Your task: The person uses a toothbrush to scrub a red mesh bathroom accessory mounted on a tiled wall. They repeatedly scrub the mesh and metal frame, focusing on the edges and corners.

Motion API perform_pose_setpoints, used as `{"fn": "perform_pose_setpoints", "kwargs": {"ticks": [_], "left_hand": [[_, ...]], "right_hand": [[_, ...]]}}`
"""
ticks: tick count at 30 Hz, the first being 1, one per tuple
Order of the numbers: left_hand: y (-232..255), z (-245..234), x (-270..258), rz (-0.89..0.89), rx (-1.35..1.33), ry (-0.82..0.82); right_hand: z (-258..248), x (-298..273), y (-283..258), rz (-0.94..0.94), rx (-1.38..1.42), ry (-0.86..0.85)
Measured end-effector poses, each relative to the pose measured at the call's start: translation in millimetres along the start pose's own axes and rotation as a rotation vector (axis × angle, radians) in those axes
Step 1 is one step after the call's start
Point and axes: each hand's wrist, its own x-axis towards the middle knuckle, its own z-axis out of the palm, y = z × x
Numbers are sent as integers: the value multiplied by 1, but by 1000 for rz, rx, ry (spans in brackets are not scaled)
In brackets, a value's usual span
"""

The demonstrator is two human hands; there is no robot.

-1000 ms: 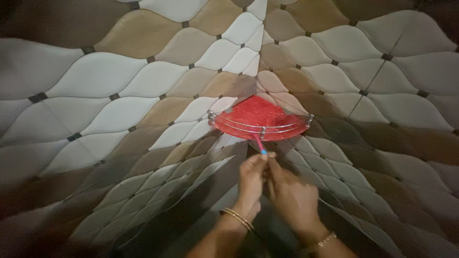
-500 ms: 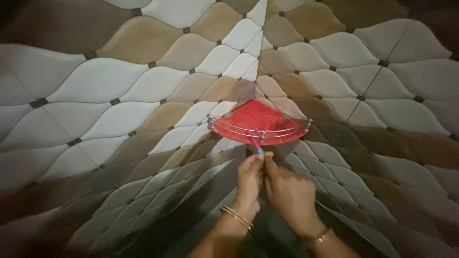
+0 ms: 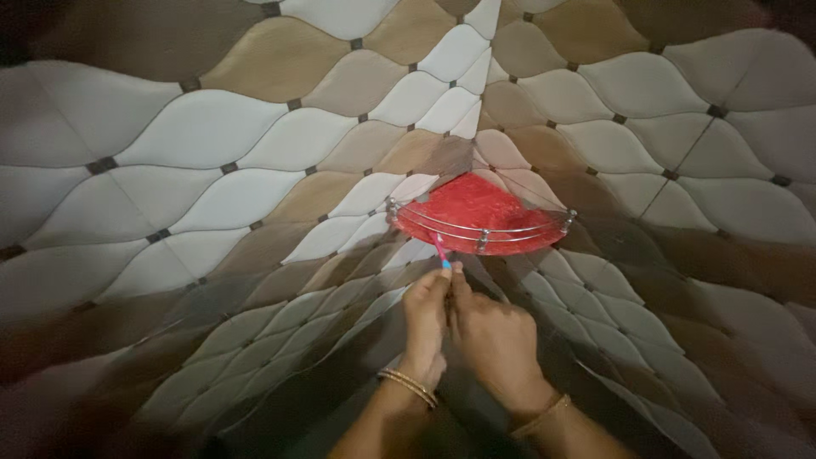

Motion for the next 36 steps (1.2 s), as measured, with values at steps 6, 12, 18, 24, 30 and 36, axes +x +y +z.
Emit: {"fn": "perform_pose_setpoints", "kwargs": {"ticks": [6,12,18,24,30,36], "left_hand": [[1,10,-21,-67,135,-88],[3,11,-31,-215,46,-159],[11,-19,2,-124,68,35],[9,-9,2,-57,92,9],[12,-8,6,-79,117,-86],[26,-34,32,1,64,-44]], "right_hand": [[-16,-14,11,118,-21,-165],[-16,-29,13,192,-50,-186],[12,2,-8,-53,-19,-20],[-6,9,-2,-2,-30,-90],[-15,7,-7,30,-64,-58],[7,38,-20,-98,-21,-58]]}}
